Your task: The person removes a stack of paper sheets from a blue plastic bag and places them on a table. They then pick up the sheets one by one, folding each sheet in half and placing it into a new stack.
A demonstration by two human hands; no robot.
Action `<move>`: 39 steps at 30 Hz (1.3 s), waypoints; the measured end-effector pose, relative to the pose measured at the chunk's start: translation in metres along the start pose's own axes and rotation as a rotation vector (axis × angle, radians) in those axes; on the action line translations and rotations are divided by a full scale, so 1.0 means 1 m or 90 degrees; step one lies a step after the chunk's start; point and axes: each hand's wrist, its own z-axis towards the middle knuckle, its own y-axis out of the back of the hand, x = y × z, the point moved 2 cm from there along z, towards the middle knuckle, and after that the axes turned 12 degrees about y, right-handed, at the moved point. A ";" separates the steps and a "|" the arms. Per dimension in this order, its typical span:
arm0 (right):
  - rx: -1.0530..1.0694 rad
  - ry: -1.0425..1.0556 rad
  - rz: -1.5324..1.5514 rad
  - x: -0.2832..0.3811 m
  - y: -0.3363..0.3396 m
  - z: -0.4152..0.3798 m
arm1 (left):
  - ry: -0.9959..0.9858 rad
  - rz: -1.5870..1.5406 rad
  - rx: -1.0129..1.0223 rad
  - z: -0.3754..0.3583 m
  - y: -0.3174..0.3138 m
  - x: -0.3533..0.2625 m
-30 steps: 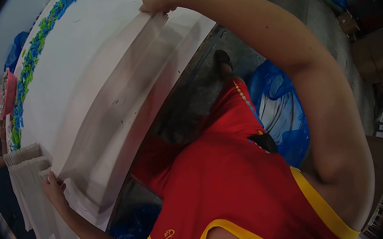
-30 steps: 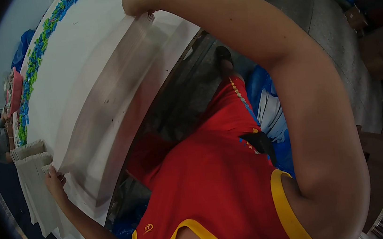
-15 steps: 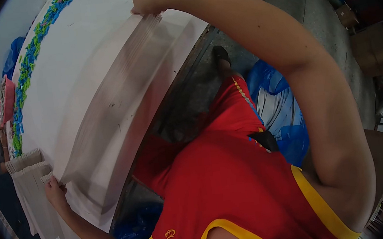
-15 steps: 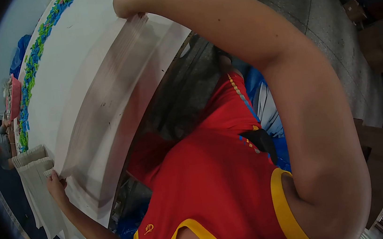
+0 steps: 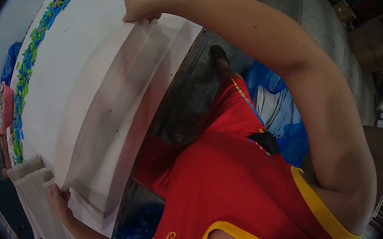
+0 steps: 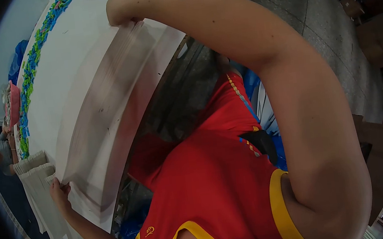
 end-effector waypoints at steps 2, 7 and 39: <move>0.003 0.004 -0.001 -0.005 0.002 0.000 | 0.003 0.002 -0.003 -0.001 0.000 0.000; 0.010 0.015 -0.005 -0.012 0.004 0.009 | -0.023 0.054 0.000 -0.004 -0.005 -0.007; 0.052 0.034 -0.029 -0.038 0.006 0.024 | -0.053 0.137 -0.013 -0.022 -0.027 -0.024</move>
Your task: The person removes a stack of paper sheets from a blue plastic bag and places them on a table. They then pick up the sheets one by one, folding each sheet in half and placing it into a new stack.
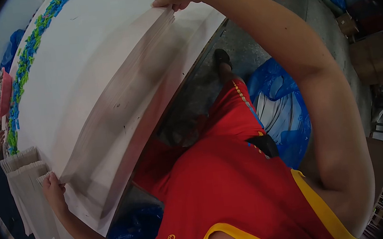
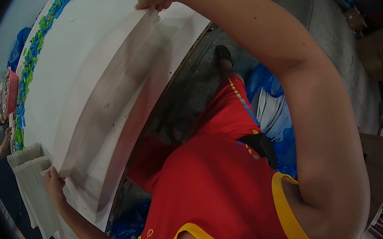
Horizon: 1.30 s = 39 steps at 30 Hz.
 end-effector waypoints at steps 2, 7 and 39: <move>0.004 0.002 -0.001 -0.002 0.001 0.002 | -0.001 0.007 0.002 -0.003 -0.002 -0.003; 0.008 0.002 -0.003 -0.006 0.000 0.005 | 0.000 -0.013 -0.017 -0.007 -0.004 -0.002; 0.001 0.010 0.013 -0.010 -0.007 0.007 | 0.017 0.031 0.007 0.009 0.004 0.000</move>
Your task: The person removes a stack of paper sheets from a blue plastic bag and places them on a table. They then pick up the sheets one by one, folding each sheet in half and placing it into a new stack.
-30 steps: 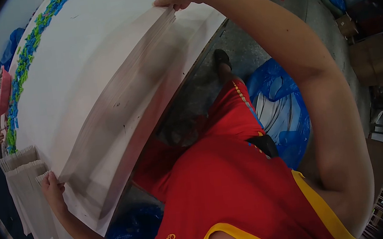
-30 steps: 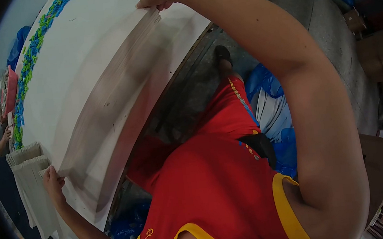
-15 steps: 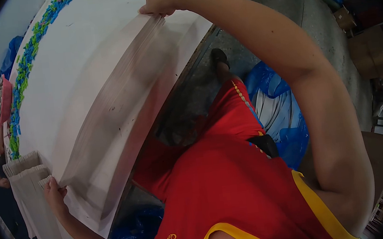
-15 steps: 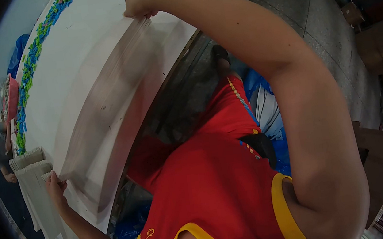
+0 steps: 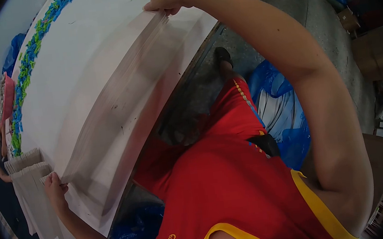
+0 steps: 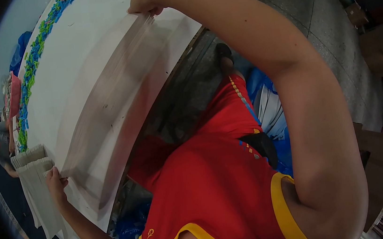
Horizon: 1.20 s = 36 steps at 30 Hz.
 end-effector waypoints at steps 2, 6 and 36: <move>0.002 0.001 0.002 0.001 -0.002 -0.003 | 0.000 0.018 -0.001 -0.002 -0.001 -0.001; -0.001 -0.003 0.007 -0.005 0.001 0.003 | 0.009 0.014 0.021 -0.001 0.000 -0.002; 0.002 -0.025 0.021 -0.017 -0.002 0.015 | -0.007 -0.007 0.010 0.008 0.006 0.011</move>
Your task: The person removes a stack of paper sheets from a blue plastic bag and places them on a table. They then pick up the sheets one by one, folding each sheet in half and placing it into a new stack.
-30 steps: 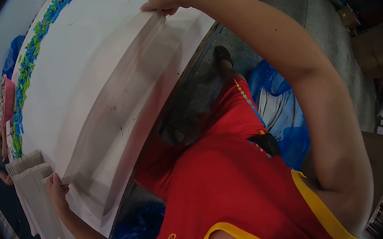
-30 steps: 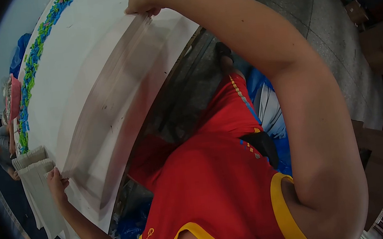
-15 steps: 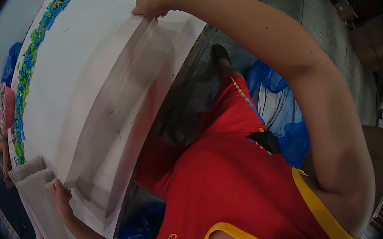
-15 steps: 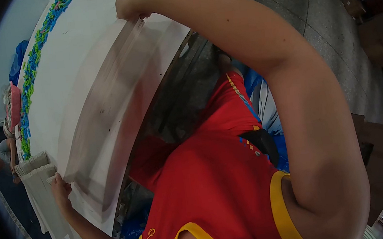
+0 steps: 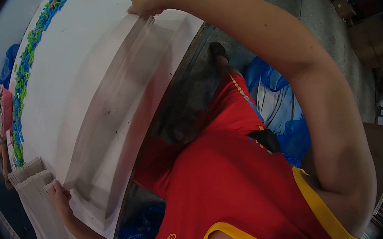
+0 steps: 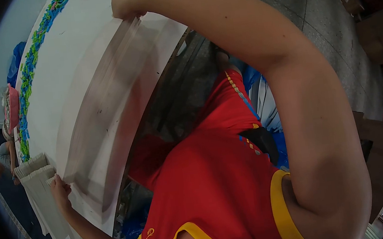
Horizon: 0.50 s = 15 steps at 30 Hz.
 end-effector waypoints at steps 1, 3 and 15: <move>0.001 0.000 0.000 0.000 0.000 0.001 | 0.003 0.010 0.020 0.003 0.002 0.002; 0.001 -0.001 0.000 0.007 -0.001 -0.002 | 0.014 0.004 -0.004 0.005 0.001 0.004; 0.010 0.012 -0.008 0.007 -0.007 0.007 | 0.011 -0.026 -0.025 0.001 0.002 0.010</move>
